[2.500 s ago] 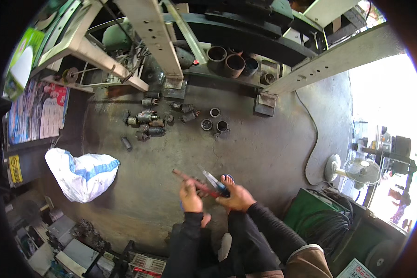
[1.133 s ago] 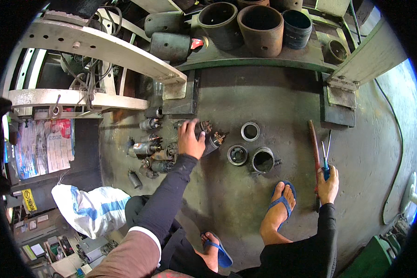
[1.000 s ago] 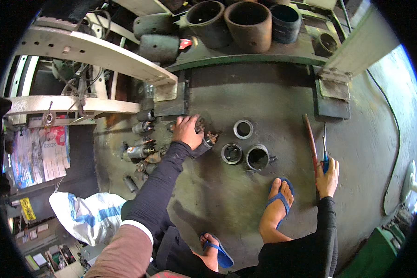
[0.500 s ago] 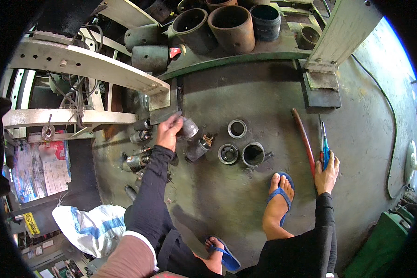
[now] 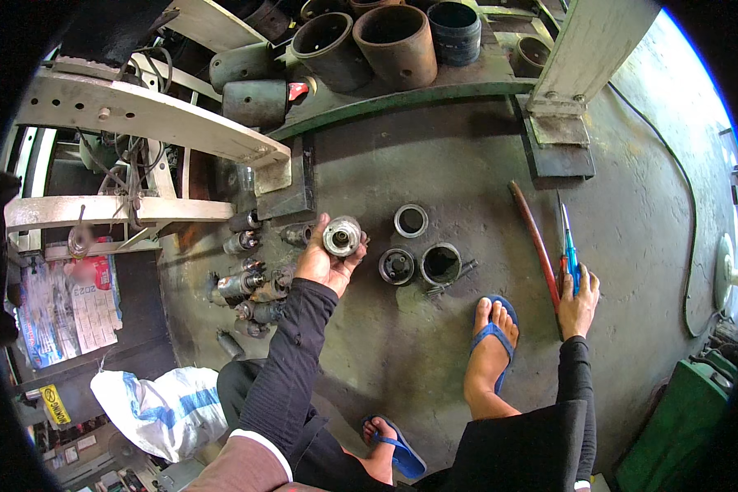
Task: The person sits on the floor and uses a screwdriver to pry a ring from a cylindrical metal part. They then place the part into a hydraulic press to compress it, remove it, and repeat the prying and pressing process on another similar part.
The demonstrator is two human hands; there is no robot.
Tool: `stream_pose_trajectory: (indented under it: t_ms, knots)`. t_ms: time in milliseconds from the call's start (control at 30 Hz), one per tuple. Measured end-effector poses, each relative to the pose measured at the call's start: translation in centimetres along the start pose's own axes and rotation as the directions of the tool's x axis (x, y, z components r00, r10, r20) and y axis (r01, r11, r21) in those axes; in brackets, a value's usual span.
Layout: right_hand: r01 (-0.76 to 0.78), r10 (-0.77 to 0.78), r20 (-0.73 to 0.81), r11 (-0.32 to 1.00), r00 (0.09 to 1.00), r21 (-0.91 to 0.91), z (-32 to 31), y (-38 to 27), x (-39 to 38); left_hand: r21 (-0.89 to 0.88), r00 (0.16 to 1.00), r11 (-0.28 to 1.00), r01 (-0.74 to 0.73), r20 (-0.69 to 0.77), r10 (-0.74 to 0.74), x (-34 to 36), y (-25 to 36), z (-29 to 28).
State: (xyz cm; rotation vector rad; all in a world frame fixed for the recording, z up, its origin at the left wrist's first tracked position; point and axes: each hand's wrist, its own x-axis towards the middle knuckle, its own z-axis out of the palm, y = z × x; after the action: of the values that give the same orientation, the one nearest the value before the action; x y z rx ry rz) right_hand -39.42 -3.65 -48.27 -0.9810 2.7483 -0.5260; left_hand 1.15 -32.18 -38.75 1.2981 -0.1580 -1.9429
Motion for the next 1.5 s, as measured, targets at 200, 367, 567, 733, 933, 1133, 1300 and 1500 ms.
stream_pose_trajectory:
  t_ms: [200,367,567,733,933,1133,1300,1500]
  knots:
    - [0.000,0.001,-0.006,1.000,1.000,0.019,-0.2,0.1,0.1,-0.023,0.998,0.999,0.044,0.048,-0.043,-1.3,-0.1,0.8]
    - [-0.012,0.012,-0.003,1.000,1.000,0.010,-0.2,-0.2,0.3,-0.043,0.998,0.998,0.053,0.023,-0.052,-1.6,-0.8,1.6]
    - [0.003,-0.003,0.014,1.000,1.000,0.028,-0.3,0.0,0.6,-0.073,0.992,0.993,0.091,0.097,-0.084,-1.9,-1.1,1.9]
    - [0.012,-0.013,0.030,1.000,0.999,0.013,-0.3,0.6,0.7,-0.120,0.990,0.986,0.119,0.095,-0.108,-2.6,-1.5,2.2]
    - [0.018,-0.017,0.039,1.000,0.999,-0.005,-0.1,0.9,0.8,-0.185,0.978,0.967,0.175,0.148,-0.149,-2.9,-2.0,2.1]
    - [0.049,-0.049,0.046,0.999,0.998,0.006,0.3,1.8,1.3,-0.277,0.968,0.943,0.187,0.213,-0.129,-3.1,-2.7,2.1]
    - [0.048,-0.048,0.043,0.999,0.998,-0.003,0.6,2.3,1.4,-0.274,0.988,0.958,0.085,0.149,-0.046,-4.2,-2.9,4.0]
    - [0.041,-0.042,0.036,0.999,0.998,0.026,0.4,1.6,1.2,-0.152,0.982,0.988,-0.007,0.184,0.036,-5.6,-1.9,4.8]
